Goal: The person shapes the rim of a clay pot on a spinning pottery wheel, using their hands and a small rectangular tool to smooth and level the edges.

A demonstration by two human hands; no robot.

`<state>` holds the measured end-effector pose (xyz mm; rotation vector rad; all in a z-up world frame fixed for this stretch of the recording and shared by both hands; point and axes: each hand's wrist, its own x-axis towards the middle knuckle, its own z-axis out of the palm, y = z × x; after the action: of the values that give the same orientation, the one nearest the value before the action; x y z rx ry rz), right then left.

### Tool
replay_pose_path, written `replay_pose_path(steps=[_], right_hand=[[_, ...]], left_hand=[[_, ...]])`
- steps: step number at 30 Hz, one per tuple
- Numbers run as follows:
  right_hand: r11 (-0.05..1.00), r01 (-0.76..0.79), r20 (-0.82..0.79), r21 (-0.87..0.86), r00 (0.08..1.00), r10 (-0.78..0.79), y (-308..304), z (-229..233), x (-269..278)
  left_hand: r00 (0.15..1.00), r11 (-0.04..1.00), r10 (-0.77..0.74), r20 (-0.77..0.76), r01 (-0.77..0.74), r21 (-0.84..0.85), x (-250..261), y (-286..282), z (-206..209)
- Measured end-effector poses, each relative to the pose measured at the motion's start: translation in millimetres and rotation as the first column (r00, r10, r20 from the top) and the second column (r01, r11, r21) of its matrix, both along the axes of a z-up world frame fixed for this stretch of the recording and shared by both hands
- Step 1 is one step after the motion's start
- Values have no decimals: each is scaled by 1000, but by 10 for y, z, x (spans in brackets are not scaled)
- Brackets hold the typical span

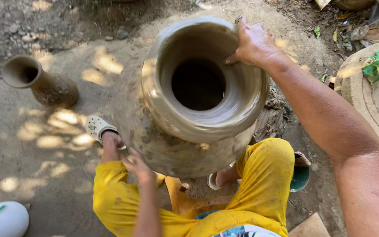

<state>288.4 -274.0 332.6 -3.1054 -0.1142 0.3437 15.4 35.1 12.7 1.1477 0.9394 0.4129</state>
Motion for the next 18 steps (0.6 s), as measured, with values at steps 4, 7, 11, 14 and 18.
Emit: replay_pose_path(steps=[4,7,11,14,18], right_hand=[[999,-50,28,0,998,50,-17,34,-45],[999,-37,23,-19,999,37,-60,24,-61],[999,-30,12,-18,999,30,-76,13,-58],[987,-144,62,-76,987,149,-37,27,6],[998,-32,-31,-45,999,31,2,83,-130]], left_hand=[[932,956,-287,222,294,-2,634,860,69],[988,939,-145,61,118,324,341,316,-108],[978,972,74,-193,-114,-206,-589,-914,-356],[931,951,-180,-318,82,-297,-966,-1261,-286],[991,953,-129,17,120,279,-91,76,5]])
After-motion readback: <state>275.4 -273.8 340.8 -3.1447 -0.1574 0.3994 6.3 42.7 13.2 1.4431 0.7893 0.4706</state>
